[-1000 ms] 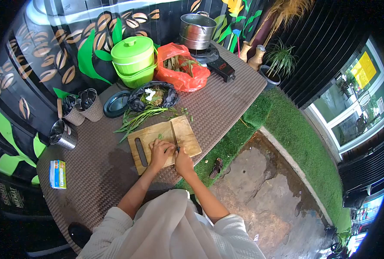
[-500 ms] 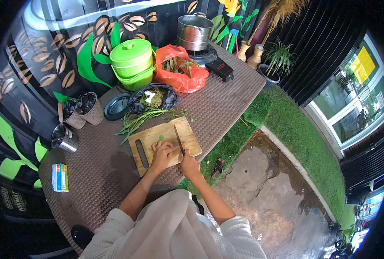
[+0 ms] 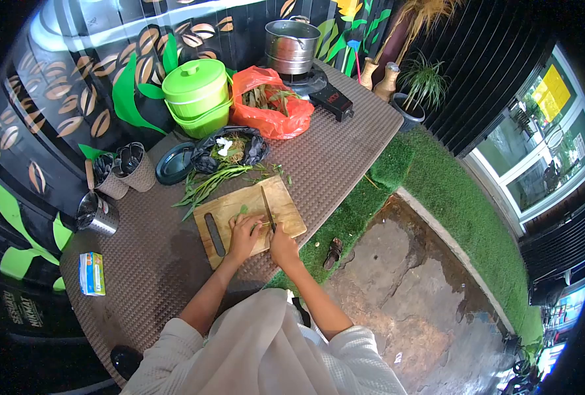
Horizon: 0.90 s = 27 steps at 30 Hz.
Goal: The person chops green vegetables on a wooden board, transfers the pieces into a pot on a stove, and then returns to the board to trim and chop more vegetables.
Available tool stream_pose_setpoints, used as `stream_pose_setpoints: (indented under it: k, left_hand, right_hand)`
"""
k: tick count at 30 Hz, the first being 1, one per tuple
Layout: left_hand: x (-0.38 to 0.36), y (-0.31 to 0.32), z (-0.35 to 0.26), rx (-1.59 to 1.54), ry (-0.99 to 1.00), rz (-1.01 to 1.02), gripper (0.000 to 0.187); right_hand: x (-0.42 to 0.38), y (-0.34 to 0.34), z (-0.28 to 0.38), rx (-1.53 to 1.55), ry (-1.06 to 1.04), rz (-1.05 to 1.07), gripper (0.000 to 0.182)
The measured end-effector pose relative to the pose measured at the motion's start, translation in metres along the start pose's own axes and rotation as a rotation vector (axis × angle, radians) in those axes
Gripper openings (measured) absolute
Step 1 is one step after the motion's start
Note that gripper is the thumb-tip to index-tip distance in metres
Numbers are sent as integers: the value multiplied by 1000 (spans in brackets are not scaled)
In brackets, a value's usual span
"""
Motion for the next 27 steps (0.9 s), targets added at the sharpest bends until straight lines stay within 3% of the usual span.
stream_pose_setpoints:
  k: [17,27]
  left_hand:
    - [-1,0,4,-11,-1,-33,15]
    - [2,-2,4,-32,-33,-32,13]
  right_hand:
    - [-19,15,10,-73,60,13,36]
    - [-16,17,13,2,62,-4,48]
Point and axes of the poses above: each hand's wrist, its own x-axis towards the middle knuckle, its own y-axis out of the palm, z = x × y, the point moved 6 cm from there along x, towards the middle knuckle, and after that the axes turned 2 degrees about x, right-handed, at the moved point
